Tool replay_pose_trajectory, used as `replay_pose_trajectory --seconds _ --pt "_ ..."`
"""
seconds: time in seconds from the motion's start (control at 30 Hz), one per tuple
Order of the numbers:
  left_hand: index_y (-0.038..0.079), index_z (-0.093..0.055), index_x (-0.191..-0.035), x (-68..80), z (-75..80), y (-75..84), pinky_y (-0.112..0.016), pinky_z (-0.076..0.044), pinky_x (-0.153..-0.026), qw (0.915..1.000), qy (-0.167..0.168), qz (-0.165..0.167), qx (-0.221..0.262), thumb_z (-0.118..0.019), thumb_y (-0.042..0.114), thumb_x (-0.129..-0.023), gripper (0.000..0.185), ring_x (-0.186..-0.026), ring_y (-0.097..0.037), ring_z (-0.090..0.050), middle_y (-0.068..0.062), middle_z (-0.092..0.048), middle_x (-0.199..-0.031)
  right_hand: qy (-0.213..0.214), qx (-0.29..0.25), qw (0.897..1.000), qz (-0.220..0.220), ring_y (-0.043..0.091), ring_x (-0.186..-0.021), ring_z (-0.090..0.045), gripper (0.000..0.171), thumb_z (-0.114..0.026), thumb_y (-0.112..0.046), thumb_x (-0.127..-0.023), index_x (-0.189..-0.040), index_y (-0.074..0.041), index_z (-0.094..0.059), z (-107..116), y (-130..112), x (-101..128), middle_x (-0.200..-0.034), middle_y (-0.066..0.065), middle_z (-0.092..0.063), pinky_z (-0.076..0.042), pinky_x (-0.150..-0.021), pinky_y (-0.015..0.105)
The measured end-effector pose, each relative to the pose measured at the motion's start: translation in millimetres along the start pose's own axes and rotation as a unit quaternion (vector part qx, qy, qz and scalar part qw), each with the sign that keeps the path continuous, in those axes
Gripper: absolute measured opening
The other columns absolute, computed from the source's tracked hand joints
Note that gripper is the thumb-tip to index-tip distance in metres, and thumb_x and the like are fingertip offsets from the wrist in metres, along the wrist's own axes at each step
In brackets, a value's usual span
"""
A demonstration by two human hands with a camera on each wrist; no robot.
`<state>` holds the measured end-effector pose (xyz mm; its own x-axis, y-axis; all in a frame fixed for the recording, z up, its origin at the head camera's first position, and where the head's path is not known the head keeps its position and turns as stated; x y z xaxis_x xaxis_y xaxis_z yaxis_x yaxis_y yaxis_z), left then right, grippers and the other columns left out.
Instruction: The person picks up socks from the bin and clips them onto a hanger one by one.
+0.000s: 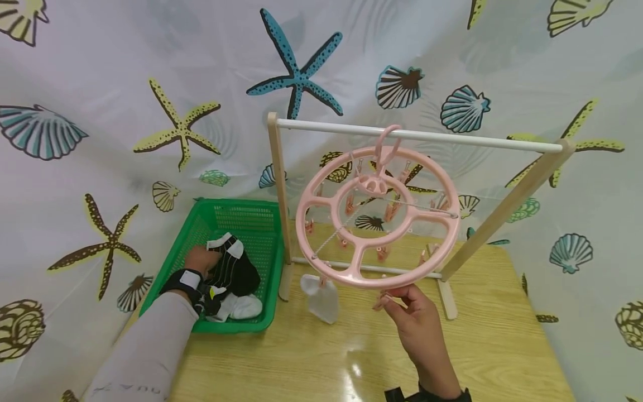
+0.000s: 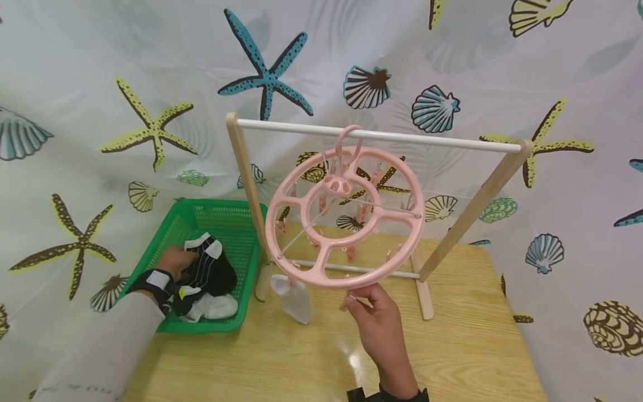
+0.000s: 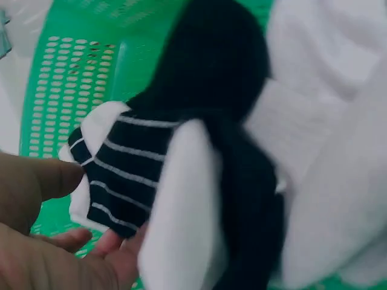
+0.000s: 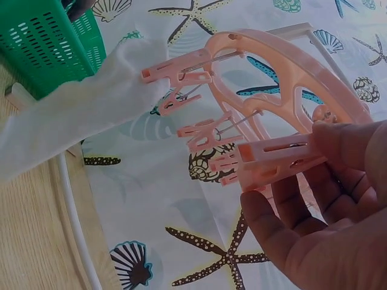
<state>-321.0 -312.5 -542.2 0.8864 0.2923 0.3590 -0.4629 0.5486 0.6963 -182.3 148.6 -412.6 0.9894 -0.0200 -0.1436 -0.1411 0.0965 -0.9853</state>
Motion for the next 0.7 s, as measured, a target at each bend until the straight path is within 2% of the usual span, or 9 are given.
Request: replay_pose_trajectory --seconds 0.1,0.2,0.27,0.3,0.37,0.43,0.53,0.63,0.7 --pt "-0.015 -0.054 -0.107 -1.9 0.2 0.9 -0.031 -0.042 -0.046 0.9992 0.03 -0.001 -0.026 -0.048 0.021 -0.088 0.041 -0.063 -0.027 -0.052 -0.03 -0.053 -0.096 -0.001 -0.002 1.0 0.002 0.026 -0.085 -0.061 0.015 -0.064 -0.007 -0.086 -0.096 0.003 -0.059 0.3 0.8 -0.9 -0.097 0.014 -0.059 -0.05 -0.08 0.032" --pt "-0.01 -0.056 -0.113 -4.0 -1.0 8.5 -0.031 -0.043 -0.047 0.9988 0.026 -0.012 -0.039 -0.046 0.023 -0.092 0.04 -0.066 -0.029 -0.056 -0.03 -0.055 -0.108 0.0 -0.005 1.0 0.002 0.026 -0.083 -0.062 0.015 -0.064 -0.007 -0.086 -0.096 0.003 -0.059 0.5 1.4 -2.2 -0.095 0.013 -0.059 -0.05 -0.079 0.032" --pt "-0.007 -0.059 -0.103 -4.9 -0.7 14.3 -0.031 -0.043 -0.05 0.9991 0.019 -0.014 -0.037 -0.044 0.023 -0.093 0.035 -0.07 -0.028 -0.055 -0.027 -0.056 -0.104 -0.007 -0.004 1.0 0.005 0.026 -0.084 -0.062 0.017 -0.063 -0.008 -0.087 -0.098 0.004 -0.058 -1.2 1.2 -3.1 -0.097 0.014 -0.059 -0.05 -0.08 0.033" --pt "-0.007 -0.059 -0.097 -5.2 0.5 16.9 -0.032 -0.043 -0.05 0.9993 0.022 -0.012 -0.027 -0.044 0.023 -0.093 0.033 -0.068 -0.027 -0.053 -0.025 -0.056 -0.097 -0.01 -0.004 1.0 0.005 0.026 -0.084 -0.062 0.018 -0.063 -0.008 -0.087 -0.098 0.004 -0.057 -1.9 1.2 -3.4 -0.097 0.014 -0.059 -0.05 -0.08 0.033" --pt "-0.004 -0.058 -0.096 -3.6 3.2 25.3 -0.032 -0.044 -0.054 0.9995 0.022 -0.022 -0.008 -0.044 0.022 -0.093 0.03 -0.071 -0.025 -0.052 -0.02 -0.055 -0.094 -0.014 -0.005 1.0 0.004 0.027 -0.085 -0.062 0.019 -0.063 -0.009 -0.087 -0.099 0.005 -0.057 -2.9 1.6 -4.1 -0.098 0.015 -0.058 -0.05 -0.081 0.033" --pt "-0.001 -0.056 -0.106 0.3 5.7 35.4 -0.033 -0.047 -0.06 0.9984 0.026 -0.031 0.039 -0.044 0.024 -0.094 0.03 -0.076 -0.022 -0.052 -0.016 -0.053 -0.102 -0.013 -0.004 1.0 0.0 0.026 -0.085 -0.062 0.018 -0.063 -0.009 -0.087 -0.099 0.004 -0.058 -2.8 2.1 -4.3 -0.099 0.015 -0.058 -0.049 -0.081 0.033" --pt "0.001 -0.044 -0.13 12.2 9.8 60.1 -0.038 -0.05 -0.073 0.9917 0.026 -0.088 0.089 -0.044 0.024 -0.096 0.041 -0.087 -0.027 -0.055 -0.018 -0.048 -0.121 -0.005 -0.007 1.0 -0.009 0.026 -0.087 -0.061 0.015 -0.063 -0.009 -0.087 -0.097 0.002 -0.059 -0.6 3.2 -3.9 -0.098 0.014 -0.059 -0.049 -0.082 0.032" --pt "0.003 -0.044 -0.13 35.6 16.2 87.9 -0.043 -0.047 -0.076 0.9833 0.038 -0.153 0.092 -0.045 0.028 -0.097 0.042 -0.092 -0.032 -0.055 -0.02 -0.049 -0.121 -0.007 -0.01 1.0 -0.006 0.027 -0.088 -0.061 0.014 -0.063 -0.008 -0.087 -0.096 0.002 -0.058 0.4 2.7 -3.0 -0.099 0.013 -0.059 -0.049 -0.083 0.033" --pt "0.004 -0.048 -0.127 59.6 19.9 103.1 -0.044 -0.045 -0.075 0.9773 0.053 -0.196 0.059 -0.045 0.033 -0.097 0.042 -0.094 -0.033 -0.054 -0.019 -0.052 -0.117 -0.011 -0.011 1.0 -0.004 0.027 -0.089 -0.06 0.015 -0.063 -0.008 -0.087 -0.097 0.002 -0.058 0.9 2.9 -1.5 -0.1 0.013 -0.059 -0.049 -0.083 0.033"
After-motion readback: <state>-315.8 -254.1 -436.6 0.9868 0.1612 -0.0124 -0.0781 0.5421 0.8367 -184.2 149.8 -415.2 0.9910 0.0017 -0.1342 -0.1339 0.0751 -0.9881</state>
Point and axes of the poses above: each hand's wrist, its own x-axis away from the middle knuckle, its own z-axis out of the back of the hand, y = z × x, the point moved 8 cm from there along -x, towards the middle knuckle
